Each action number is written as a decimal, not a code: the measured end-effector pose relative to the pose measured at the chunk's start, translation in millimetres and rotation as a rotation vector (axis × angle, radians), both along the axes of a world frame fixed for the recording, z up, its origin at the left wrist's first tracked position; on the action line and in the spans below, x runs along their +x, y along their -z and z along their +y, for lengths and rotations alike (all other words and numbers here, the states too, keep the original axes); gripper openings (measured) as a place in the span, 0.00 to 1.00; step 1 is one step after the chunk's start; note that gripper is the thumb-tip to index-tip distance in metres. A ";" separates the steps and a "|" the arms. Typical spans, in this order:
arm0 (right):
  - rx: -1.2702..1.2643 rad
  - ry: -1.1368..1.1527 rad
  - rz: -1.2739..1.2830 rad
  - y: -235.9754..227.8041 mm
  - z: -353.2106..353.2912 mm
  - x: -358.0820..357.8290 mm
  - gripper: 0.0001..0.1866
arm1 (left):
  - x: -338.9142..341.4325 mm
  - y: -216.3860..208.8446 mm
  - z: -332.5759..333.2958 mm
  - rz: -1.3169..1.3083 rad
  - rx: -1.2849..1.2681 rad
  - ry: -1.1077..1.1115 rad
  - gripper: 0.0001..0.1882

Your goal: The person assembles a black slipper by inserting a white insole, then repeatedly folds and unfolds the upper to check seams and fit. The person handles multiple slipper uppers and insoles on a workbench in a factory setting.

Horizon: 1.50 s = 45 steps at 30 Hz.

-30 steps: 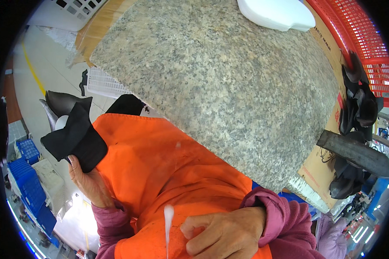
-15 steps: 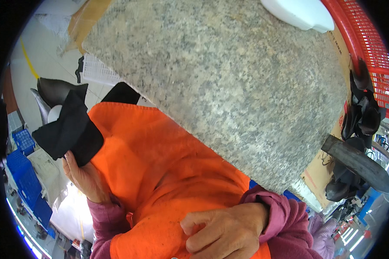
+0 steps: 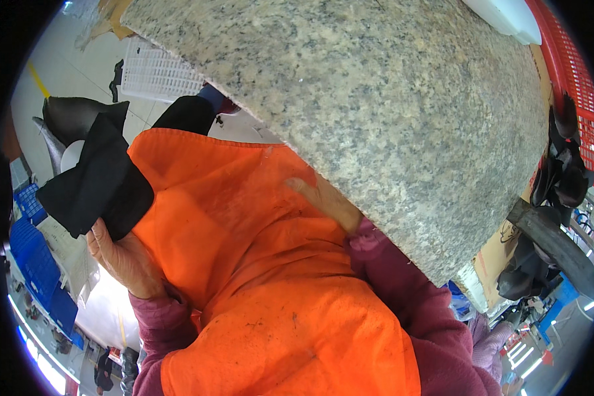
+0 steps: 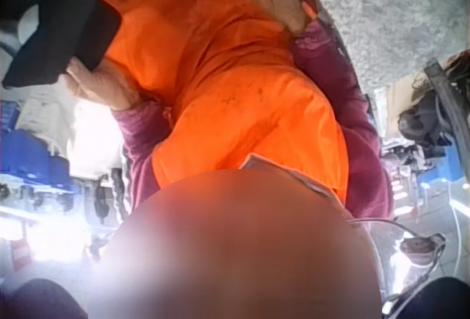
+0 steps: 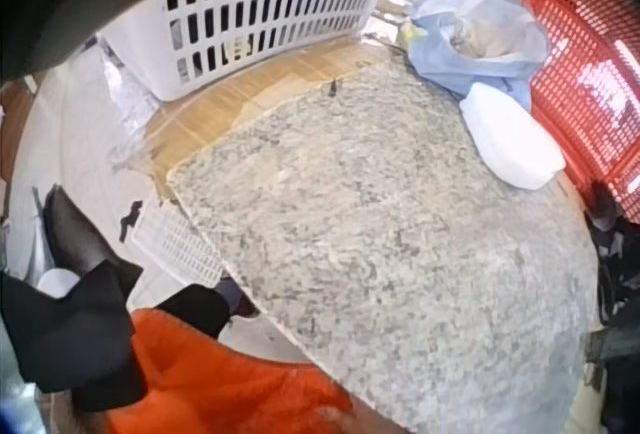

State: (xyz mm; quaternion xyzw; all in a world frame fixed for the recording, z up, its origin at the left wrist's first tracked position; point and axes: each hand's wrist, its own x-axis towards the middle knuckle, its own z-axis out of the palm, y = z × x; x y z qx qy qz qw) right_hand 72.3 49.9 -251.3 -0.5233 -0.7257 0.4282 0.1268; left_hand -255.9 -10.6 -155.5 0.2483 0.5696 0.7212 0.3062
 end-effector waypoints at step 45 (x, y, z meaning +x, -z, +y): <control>-0.011 0.074 0.192 26.9 -10.7 2.5 0.21 | 17.4 -16.0 -12.5 -0.119 0.041 0.319 0.13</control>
